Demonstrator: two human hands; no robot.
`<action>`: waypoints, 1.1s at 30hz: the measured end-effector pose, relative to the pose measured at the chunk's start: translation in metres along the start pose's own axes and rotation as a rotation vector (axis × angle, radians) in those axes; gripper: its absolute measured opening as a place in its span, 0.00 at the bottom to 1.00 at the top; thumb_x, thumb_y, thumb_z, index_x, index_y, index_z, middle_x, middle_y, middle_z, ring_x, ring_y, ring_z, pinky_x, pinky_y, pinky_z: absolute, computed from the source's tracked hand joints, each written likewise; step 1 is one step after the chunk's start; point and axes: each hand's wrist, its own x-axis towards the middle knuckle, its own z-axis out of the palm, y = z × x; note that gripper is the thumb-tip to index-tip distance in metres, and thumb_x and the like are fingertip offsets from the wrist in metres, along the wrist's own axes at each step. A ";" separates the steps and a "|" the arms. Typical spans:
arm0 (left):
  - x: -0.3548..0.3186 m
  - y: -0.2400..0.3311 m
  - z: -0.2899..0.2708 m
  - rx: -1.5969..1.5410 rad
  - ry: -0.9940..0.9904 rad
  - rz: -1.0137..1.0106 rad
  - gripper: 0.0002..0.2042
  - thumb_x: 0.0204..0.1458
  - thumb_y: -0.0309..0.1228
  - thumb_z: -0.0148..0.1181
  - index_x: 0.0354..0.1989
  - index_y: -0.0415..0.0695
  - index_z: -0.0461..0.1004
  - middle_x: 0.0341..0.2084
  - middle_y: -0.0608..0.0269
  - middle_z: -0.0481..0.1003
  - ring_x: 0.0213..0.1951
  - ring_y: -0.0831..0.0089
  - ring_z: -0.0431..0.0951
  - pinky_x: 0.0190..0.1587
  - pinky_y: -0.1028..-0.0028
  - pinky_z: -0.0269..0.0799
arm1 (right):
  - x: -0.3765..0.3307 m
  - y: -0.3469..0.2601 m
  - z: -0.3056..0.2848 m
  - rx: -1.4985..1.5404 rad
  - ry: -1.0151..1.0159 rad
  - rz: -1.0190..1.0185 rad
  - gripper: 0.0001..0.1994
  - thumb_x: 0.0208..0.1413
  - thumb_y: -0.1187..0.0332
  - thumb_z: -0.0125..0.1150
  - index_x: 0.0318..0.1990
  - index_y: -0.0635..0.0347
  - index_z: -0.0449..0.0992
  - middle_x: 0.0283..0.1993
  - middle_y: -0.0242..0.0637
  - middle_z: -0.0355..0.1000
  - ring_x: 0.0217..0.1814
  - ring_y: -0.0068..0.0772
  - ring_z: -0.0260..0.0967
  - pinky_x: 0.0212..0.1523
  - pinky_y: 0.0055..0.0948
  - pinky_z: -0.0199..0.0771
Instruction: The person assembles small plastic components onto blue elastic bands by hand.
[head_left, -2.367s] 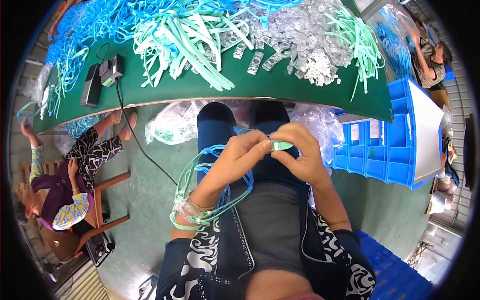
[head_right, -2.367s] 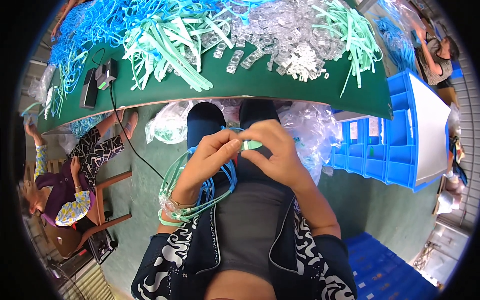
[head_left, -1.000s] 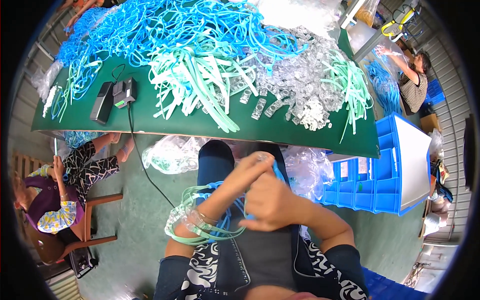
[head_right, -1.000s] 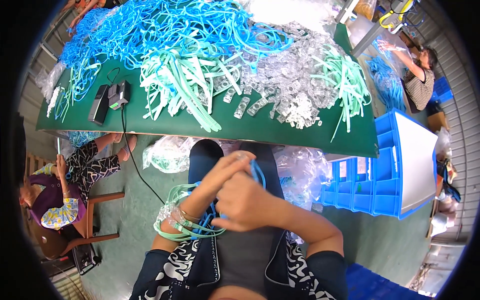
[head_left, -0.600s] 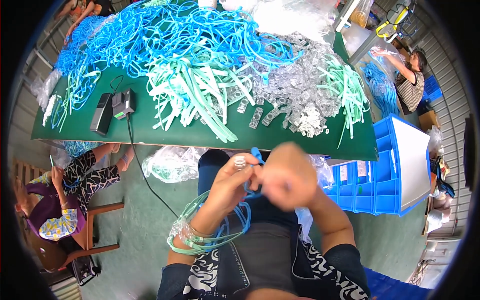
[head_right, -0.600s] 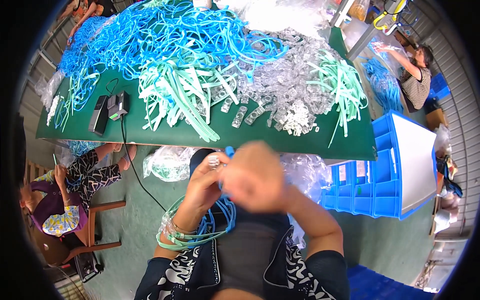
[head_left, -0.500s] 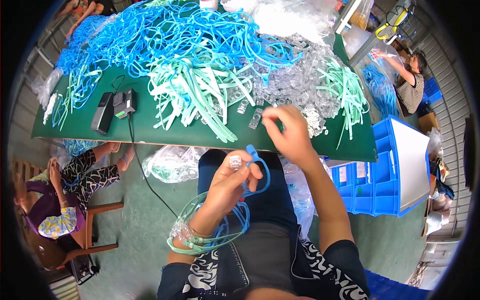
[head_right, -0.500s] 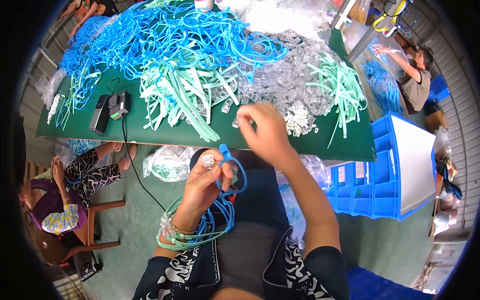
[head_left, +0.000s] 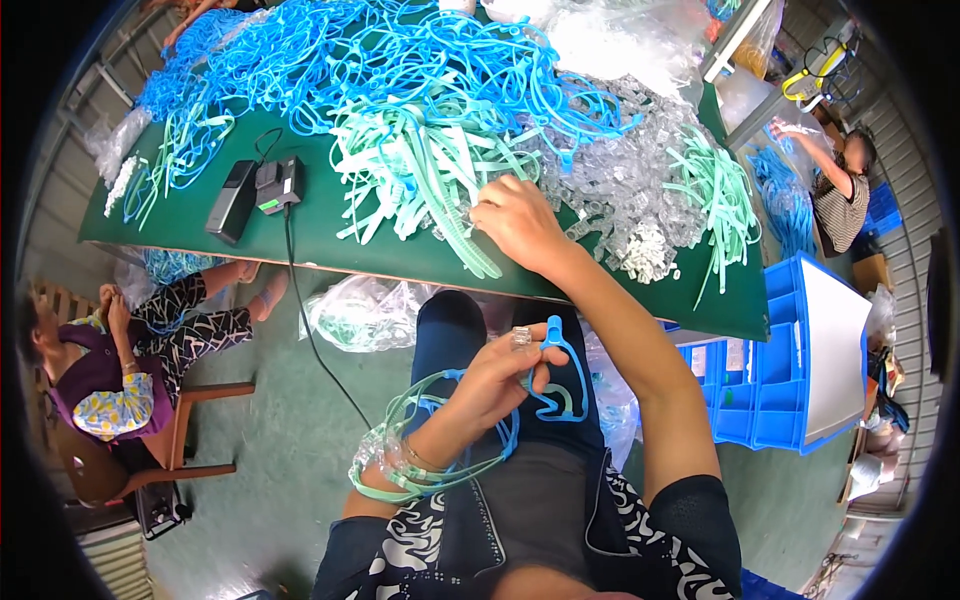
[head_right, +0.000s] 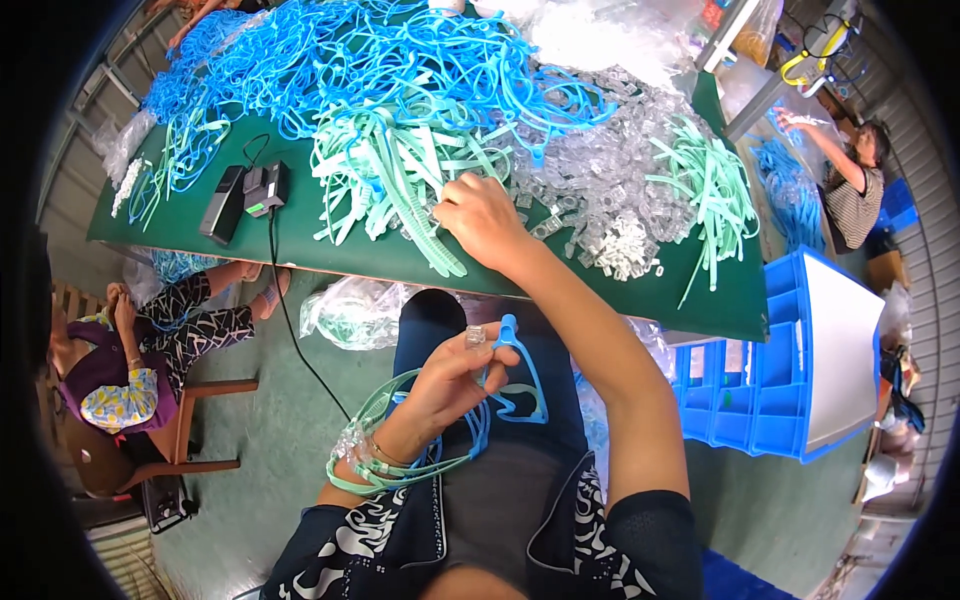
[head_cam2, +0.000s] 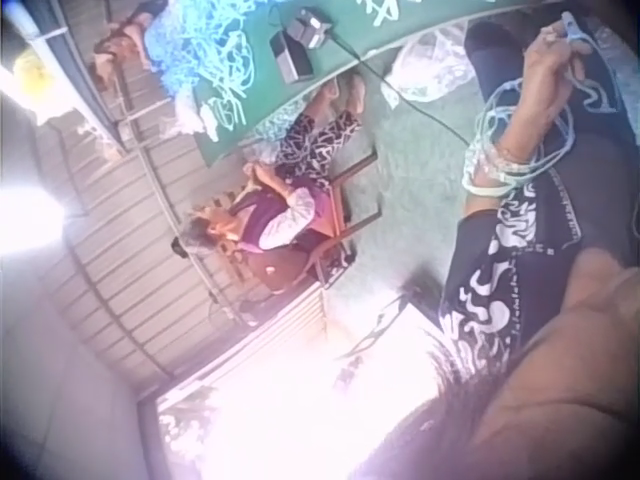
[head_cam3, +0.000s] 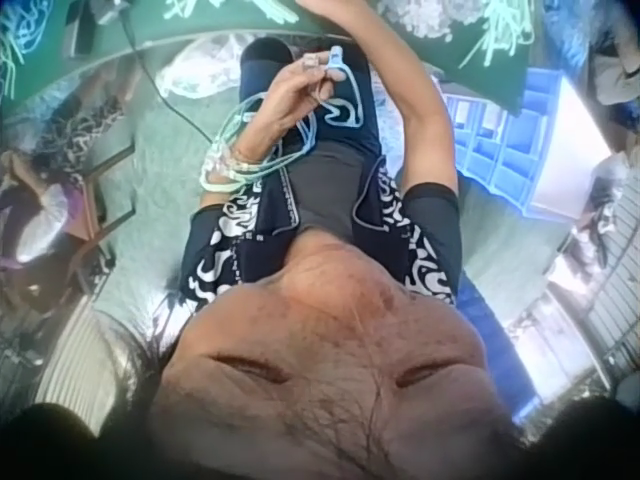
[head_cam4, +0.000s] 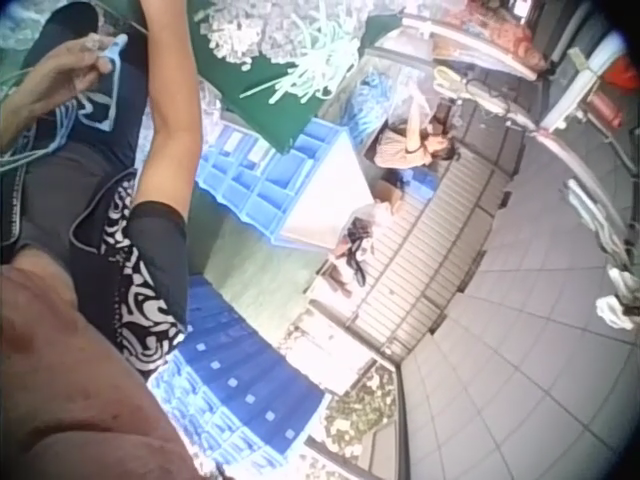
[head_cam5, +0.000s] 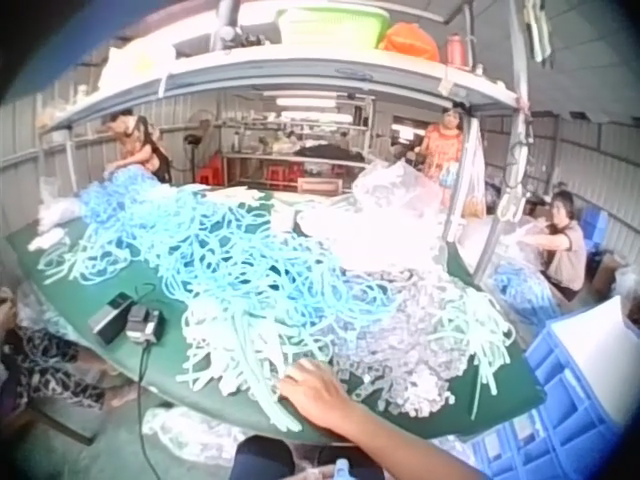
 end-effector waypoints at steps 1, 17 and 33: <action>0.000 -0.001 -0.001 -0.031 -0.008 -0.001 0.20 0.55 0.28 0.50 0.55 0.33 0.60 0.36 0.57 0.74 0.27 0.75 0.71 0.33 0.79 0.67 | 0.000 -0.002 -0.002 0.000 -0.002 -0.004 0.06 0.42 0.73 0.60 0.30 0.55 0.75 0.34 0.30 0.67 0.38 0.37 0.64 0.36 0.35 0.63; 0.037 0.011 -0.016 -0.097 0.179 0.095 0.16 0.57 0.36 0.51 0.49 0.39 0.66 0.34 0.60 0.74 0.35 0.77 0.70 0.38 0.78 0.64 | -0.096 -0.094 -0.091 0.834 0.087 0.322 0.05 0.46 0.79 0.57 0.32 0.62 0.71 0.40 0.41 0.72 0.41 0.32 0.71 0.40 0.28 0.71; 0.009 -0.030 0.010 0.744 0.099 0.160 0.15 0.55 0.27 0.51 0.50 0.36 0.66 0.33 0.69 0.71 0.34 0.84 0.68 0.34 0.83 0.64 | -0.129 -0.105 -0.080 0.469 0.278 0.565 0.14 0.45 0.75 0.58 0.43 0.61 0.73 0.45 0.42 0.66 0.50 0.40 0.63 0.50 0.33 0.64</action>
